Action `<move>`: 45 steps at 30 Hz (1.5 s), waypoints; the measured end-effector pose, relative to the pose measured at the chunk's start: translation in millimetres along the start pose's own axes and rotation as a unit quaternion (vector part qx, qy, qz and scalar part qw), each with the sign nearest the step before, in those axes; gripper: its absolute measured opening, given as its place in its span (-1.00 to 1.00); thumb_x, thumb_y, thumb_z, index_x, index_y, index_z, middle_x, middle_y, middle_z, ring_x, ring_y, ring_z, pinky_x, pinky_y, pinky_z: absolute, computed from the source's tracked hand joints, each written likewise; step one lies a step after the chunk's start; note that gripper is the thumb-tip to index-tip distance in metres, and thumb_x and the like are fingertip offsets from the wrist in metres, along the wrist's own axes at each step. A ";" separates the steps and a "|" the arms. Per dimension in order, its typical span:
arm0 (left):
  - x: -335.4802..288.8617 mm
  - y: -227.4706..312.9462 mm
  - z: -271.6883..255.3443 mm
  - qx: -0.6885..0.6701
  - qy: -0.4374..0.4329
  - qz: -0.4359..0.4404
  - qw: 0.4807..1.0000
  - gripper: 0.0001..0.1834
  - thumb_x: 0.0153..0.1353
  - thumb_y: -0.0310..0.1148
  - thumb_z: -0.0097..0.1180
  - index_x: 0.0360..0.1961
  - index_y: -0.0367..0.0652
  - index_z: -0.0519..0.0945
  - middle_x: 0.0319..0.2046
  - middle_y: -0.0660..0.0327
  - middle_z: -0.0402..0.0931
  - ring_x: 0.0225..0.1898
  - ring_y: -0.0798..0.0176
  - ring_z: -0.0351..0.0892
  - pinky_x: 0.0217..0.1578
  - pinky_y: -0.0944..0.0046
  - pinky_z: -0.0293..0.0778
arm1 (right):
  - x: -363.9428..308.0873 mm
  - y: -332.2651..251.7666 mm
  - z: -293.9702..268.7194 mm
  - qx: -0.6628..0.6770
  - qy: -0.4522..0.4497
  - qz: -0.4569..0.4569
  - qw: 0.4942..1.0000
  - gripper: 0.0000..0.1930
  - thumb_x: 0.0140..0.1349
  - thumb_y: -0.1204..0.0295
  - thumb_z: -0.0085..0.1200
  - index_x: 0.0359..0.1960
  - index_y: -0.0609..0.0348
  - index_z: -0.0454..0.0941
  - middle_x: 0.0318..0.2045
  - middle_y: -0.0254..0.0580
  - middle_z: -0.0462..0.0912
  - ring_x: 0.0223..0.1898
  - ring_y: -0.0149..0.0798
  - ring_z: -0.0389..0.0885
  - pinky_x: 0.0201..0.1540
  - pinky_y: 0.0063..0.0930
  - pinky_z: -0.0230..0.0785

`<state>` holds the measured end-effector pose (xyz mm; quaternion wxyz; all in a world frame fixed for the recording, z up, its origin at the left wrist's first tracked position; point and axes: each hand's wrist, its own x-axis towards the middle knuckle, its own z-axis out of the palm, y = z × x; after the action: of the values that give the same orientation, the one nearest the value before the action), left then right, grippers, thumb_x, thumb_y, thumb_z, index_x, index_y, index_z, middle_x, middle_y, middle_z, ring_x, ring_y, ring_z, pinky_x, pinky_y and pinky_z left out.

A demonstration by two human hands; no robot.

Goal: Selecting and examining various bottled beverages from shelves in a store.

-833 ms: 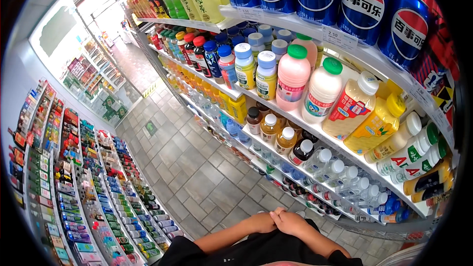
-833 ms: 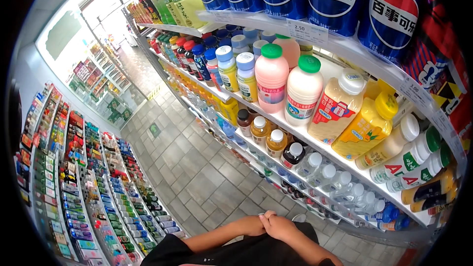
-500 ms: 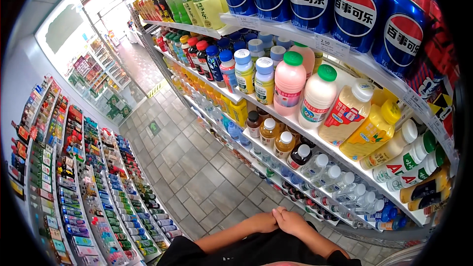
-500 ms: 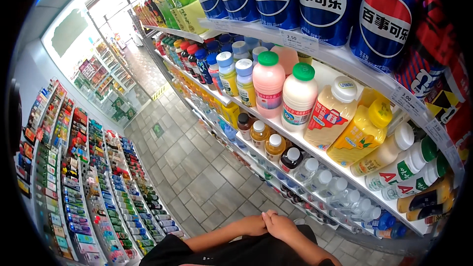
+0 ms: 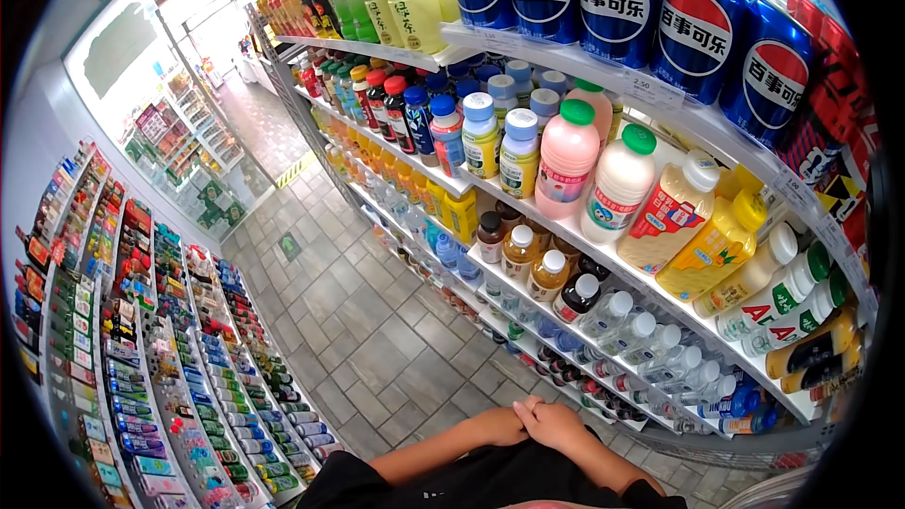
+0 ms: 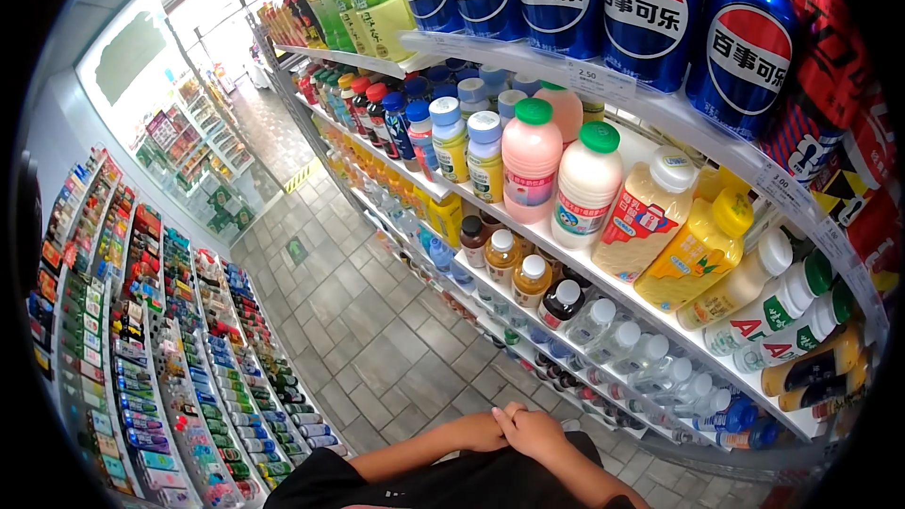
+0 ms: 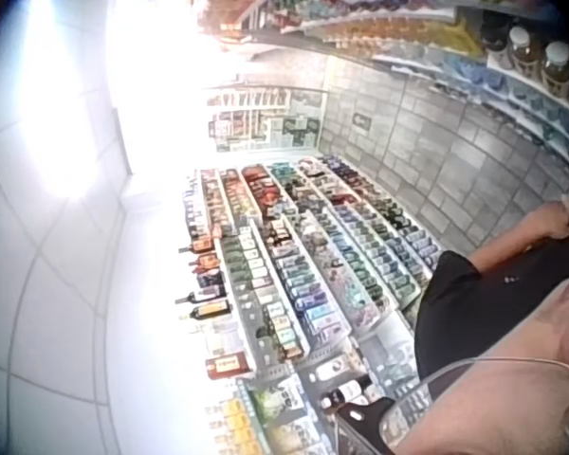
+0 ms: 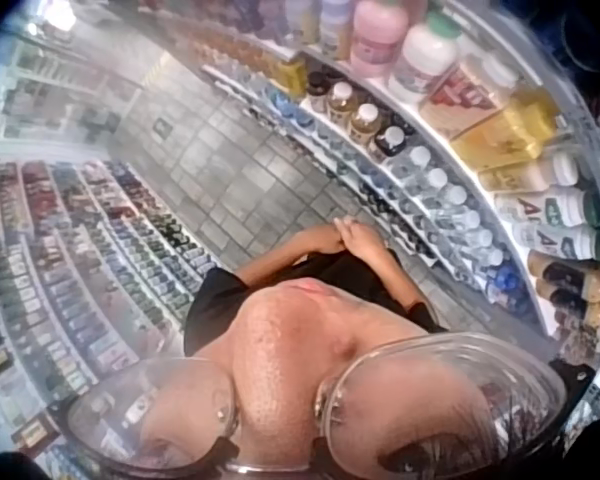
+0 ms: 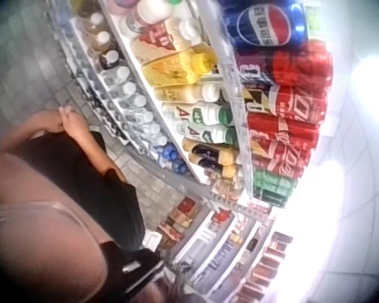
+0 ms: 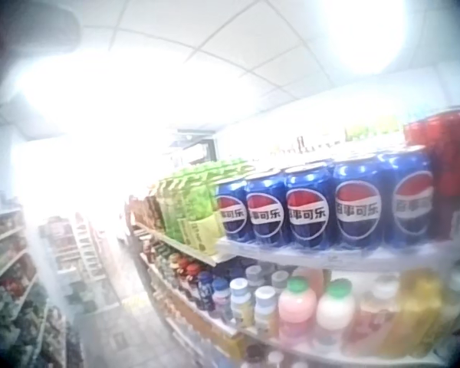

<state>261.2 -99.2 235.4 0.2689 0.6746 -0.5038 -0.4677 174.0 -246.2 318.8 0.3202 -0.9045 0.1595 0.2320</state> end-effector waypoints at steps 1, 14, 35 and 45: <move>-1.9 -3.0 2.7 -0.008 0.005 -0.008 1.000 -0.53 0.37 -0.15 0.08 0.20 -0.18 0.52 0.01 -0.16 0.66 0.04 -0.24 0.64 0.07 -0.08 0.54 | -2.6 -4.5 0.1 0.005 0.004 -0.004 1.000 -0.29 0.54 -0.18 -0.31 -0.17 0.28 0.67 -0.35 0.26 0.73 -0.23 0.33 0.72 -0.06 0.08 0.57; -40.3 5.6 -4.8 0.021 0.011 -0.033 0.999 -0.43 0.36 -0.15 0.11 0.33 -0.12 0.39 0.13 -0.12 0.60 0.07 -0.24 0.63 0.08 -0.08 0.54 | -5.6 -23.5 30.0 0.033 0.028 -0.018 0.999 -0.40 0.57 -0.11 -0.38 -0.07 0.14 0.57 -0.31 0.27 0.73 -0.21 0.37 0.70 -0.04 0.17 0.52; -62.2 -17.2 35.6 -0.023 0.023 0.002 0.999 -0.48 0.39 -0.12 0.03 0.28 -0.15 0.41 -0.02 -0.16 0.67 0.01 -0.27 0.66 0.00 -0.13 0.55 | -40.9 -44.4 53.2 0.037 0.022 0.004 0.999 -0.38 0.54 -0.17 -0.29 -0.16 0.21 0.53 -0.38 0.24 0.73 -0.22 0.30 0.72 -0.07 0.08 0.57; -66.5 -14.4 34.5 -0.032 0.002 0.046 0.998 -0.52 0.34 -0.17 0.11 0.21 -0.15 0.51 -0.02 -0.16 0.67 0.00 -0.27 0.66 0.03 -0.10 0.55 | -41.1 -35.2 73.4 0.047 0.021 0.019 0.998 -0.43 0.58 -0.07 -0.37 -0.05 0.20 0.52 -0.32 0.24 0.73 -0.22 0.33 0.71 -0.07 0.11 0.55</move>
<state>232.6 -28.5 232.9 0.3123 0.6427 -0.5185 -0.4697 131.5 -166.3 307.7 0.3547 -0.8898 0.1943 0.2115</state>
